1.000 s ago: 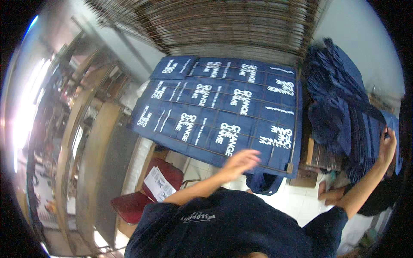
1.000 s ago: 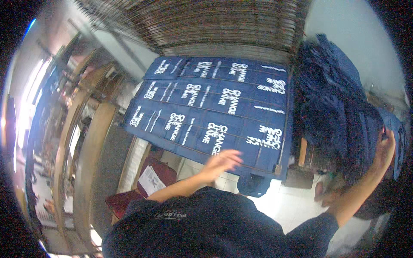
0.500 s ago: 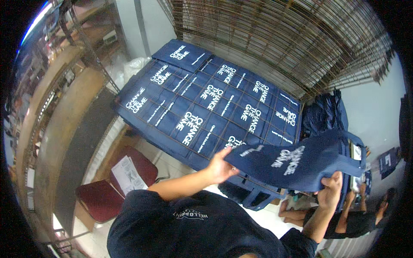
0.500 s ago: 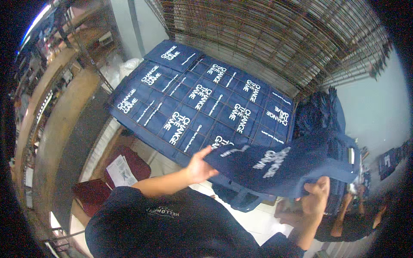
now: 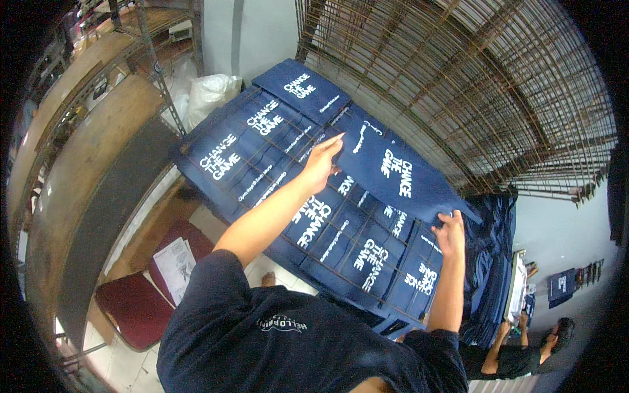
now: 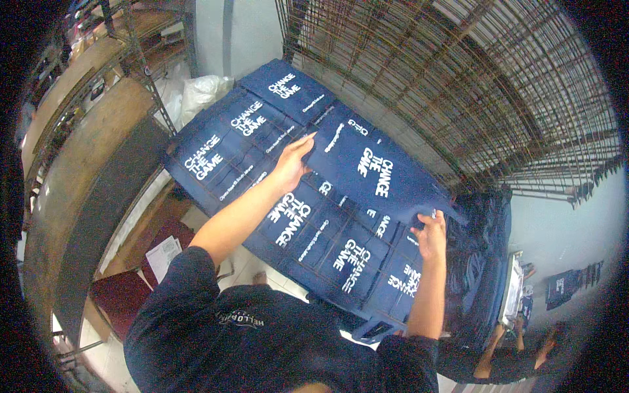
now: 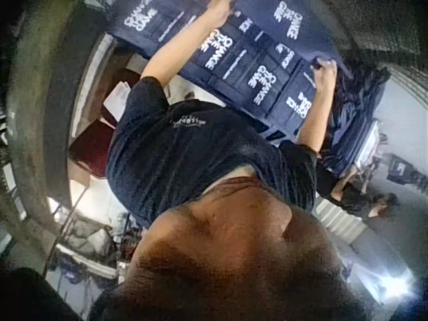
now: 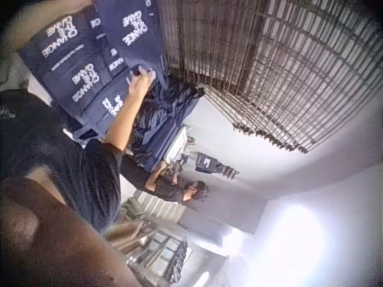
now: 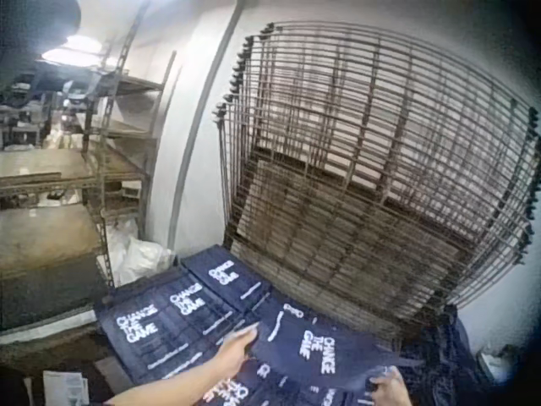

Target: The person repeatedly picks up blue tote bags from a pile, folds them flat, and stacks them on a table. A coworker is visible in the background performing similar folding actions.

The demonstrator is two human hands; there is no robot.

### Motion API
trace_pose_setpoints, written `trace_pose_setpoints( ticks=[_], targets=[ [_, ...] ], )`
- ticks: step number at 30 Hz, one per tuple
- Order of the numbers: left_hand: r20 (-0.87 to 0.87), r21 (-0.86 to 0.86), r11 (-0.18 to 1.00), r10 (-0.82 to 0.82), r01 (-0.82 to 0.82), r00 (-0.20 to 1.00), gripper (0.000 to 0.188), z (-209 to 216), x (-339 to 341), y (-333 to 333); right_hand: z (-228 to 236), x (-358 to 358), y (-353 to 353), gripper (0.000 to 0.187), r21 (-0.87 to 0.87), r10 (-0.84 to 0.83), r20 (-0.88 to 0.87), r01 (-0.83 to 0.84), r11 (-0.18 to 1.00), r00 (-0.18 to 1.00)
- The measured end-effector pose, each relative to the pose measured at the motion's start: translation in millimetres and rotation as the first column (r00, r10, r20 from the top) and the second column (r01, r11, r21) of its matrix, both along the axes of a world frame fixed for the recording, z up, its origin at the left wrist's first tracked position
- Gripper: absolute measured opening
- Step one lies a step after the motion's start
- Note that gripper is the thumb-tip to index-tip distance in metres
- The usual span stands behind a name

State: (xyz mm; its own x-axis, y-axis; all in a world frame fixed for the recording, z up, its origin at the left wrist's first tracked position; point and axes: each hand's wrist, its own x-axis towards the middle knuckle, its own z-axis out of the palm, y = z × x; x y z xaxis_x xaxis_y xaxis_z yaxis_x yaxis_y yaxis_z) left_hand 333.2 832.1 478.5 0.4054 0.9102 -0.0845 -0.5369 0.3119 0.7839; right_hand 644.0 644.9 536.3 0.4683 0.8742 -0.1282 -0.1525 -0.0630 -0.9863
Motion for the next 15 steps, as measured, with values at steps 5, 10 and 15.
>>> trace_pose_setpoints(
  ticks=[5, 10, 15],
  targets=[
    [-0.261, 0.272, 0.962, 0.114, -0.04, 0.959, 0.048, -1.3, -19.6, 81.7, -61.3, 2.3, 103.5, 0.039, 0.063, -0.105, -0.184, 0.119, 0.991, 0.977],
    [-0.41, 0.281, 0.932, 0.334, -0.231, 0.849, 0.048, -27.4, -101.1, 55.1, -141.5, 16.8, 193.1, 0.033, -0.069, -0.183, -0.242, 0.171, 0.983, 0.953],
    [-0.595, 0.348, 0.885, 0.463, -0.309, 0.657, 0.024, -94.0, -199.6, -105.2, -182.4, 39.2, 226.3, 0.049, -0.231, -0.312, -0.152, 0.273, 0.934, 0.938]
  ],
)
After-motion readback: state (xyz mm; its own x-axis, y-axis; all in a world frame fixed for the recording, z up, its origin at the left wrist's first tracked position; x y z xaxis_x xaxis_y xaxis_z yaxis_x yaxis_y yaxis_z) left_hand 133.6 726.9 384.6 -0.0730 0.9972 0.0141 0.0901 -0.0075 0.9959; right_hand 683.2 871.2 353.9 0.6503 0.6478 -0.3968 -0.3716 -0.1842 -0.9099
